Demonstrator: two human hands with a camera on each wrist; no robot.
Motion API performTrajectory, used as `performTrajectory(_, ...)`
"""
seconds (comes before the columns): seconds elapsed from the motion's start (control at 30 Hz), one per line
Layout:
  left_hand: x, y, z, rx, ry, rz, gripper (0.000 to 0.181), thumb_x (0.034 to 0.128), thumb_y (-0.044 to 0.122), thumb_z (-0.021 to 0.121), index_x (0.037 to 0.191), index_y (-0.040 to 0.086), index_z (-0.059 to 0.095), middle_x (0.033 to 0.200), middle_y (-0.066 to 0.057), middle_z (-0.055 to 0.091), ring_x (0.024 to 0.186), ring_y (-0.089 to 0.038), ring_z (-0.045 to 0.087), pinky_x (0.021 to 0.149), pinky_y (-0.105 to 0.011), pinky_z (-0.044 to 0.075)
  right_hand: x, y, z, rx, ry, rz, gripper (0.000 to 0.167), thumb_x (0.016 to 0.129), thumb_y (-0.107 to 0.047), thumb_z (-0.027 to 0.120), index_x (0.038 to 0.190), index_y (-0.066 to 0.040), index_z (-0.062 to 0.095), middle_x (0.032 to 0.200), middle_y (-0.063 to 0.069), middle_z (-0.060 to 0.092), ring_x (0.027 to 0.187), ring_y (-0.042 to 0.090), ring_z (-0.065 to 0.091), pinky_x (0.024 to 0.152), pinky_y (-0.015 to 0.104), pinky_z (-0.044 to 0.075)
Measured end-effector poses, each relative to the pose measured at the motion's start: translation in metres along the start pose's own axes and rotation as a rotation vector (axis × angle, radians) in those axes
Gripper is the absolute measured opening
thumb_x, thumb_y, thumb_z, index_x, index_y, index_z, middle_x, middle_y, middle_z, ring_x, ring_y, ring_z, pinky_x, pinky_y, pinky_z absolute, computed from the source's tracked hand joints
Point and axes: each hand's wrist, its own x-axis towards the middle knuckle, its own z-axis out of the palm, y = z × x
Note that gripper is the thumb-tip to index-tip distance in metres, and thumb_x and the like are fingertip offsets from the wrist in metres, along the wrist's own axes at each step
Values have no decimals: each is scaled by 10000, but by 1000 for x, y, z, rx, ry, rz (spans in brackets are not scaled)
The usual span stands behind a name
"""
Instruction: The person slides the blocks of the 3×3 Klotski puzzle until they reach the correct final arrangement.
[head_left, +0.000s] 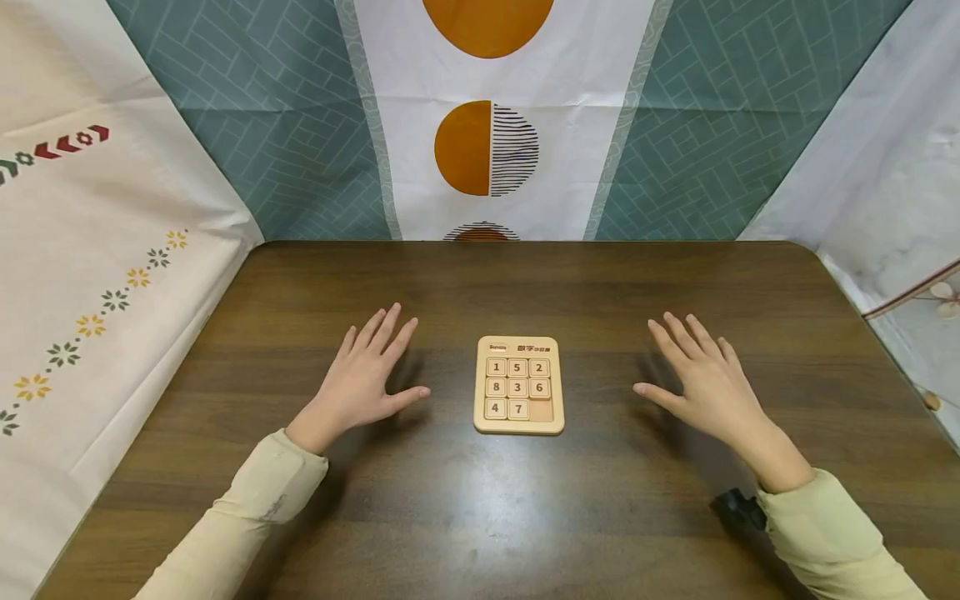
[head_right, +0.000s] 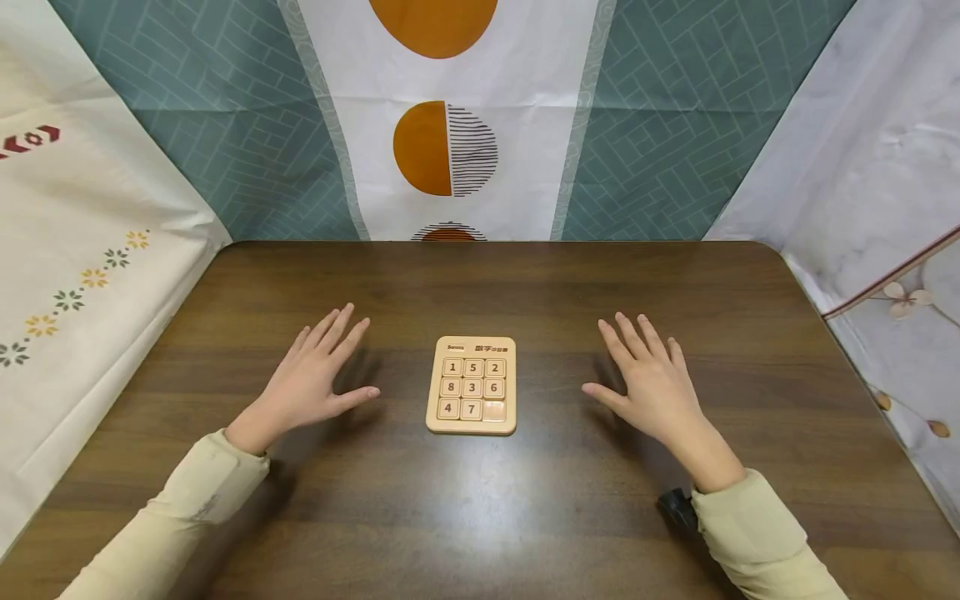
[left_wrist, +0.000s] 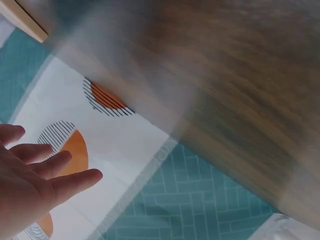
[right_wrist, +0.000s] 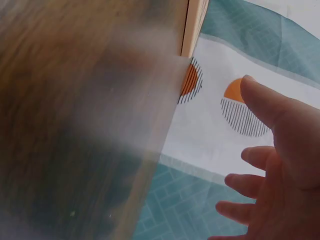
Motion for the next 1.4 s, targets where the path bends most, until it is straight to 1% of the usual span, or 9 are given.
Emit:
performTrajectory(0.23, 8, 7, 3, -45, -52, 56, 892, 794, 596, 561, 1457, 105, 221, 1513, -126, 106, 1351, -325, 164, 1001, -579, 210, 5, -9, 4, 56, -28, -27, 823, 819, -497, 608, 1450, -107, 251, 1461, 169, 260, 1330, 381, 191, 916, 670, 193)
performTrajectory(0.4, 15, 13, 8, -82, -87, 115, 880, 800, 579, 574, 1452, 94, 236, 1506, -135, 133, 1348, -320, 183, 1000, -565, 231, 10, -14, 9, 87, -58, -47, 803, 819, -489, 614, 1432, -83, 294, 1445, 164, 296, 1321, 382, 214, 919, 666, 200)
performTrajectory(0.5, 21, 16, 11, -122, -118, 147, 876, 802, 552, 592, 1451, 84, 234, 1498, -148, 158, 1344, -324, 193, 1002, -560, 234, 14, -16, 12, 88, -77, -61, 791, 822, -491, 609, 1425, -75, 310, 1440, 157, 310, 1321, 376, 220, 932, 658, 198)
performTrajectory(0.67, 28, 21, 14, -177, -191, 164, 902, 790, 535, 621, 1453, 72, 220, 1495, -159, 163, 1345, -333, 185, 996, -592, 205, 17, -21, 16, 91, -111, -87, 761, 832, -478, 604, 1411, -65, 334, 1438, 141, 322, 1315, 383, 230, 945, 647, 198)
performTrajectory(0.8, 33, 25, 18, -208, -269, 182, 930, 781, 560, 615, 1458, 77, 200, 1502, -155, 133, 1352, -339, 155, 985, -621, 186, 19, -26, 19, 102, -151, -108, 729, 849, -474, 583, 1410, -73, 344, 1441, 131, 324, 1316, 386, 225, 954, 640, 197)
performTrajectory(0.9, 38, 29, 22, -205, -317, 208, 948, 781, 594, 588, 1464, 83, 174, 1508, -145, 112, 1357, -333, 136, 982, -625, 185, 20, -29, 22, 102, -180, -129, 711, 857, -473, 572, 1408, -82, 351, 1439, 123, 330, 1319, 380, 222, 957, 636, 204)
performTrajectory(1.13, 47, 39, 26, -161, -381, 253, 967, 778, 636, 552, 1470, 95, 147, 1519, -112, 64, 1369, -312, 92, 992, -623, 160, 24, -36, 24, 100, -251, -172, 688, 860, -457, 574, 1404, -90, 367, 1446, 120, 319, 1324, 374, 215, 960, 638, 199)
performTrajectory(1.27, 51, 44, 29, -141, -418, 244, 987, 771, 660, 536, 1469, 85, 139, 1522, -94, 43, 1375, -292, 67, 1005, -609, 145, 24, -40, 27, 100, -287, -196, 679, 859, -444, 581, 1404, -97, 370, 1450, 117, 311, 1325, 375, 217, 960, 636, 205)
performTrajectory(1.4, 50, 46, 32, -105, -437, 224, 1003, 767, 689, 507, 1468, 78, 132, 1524, -75, 18, 1380, -263, 42, 1014, -599, 132, 25, -44, 28, 105, -308, -220, 675, 861, -436, 580, 1406, -100, 366, 1452, 117, 306, 1324, 375, 218, 959, 636, 210)
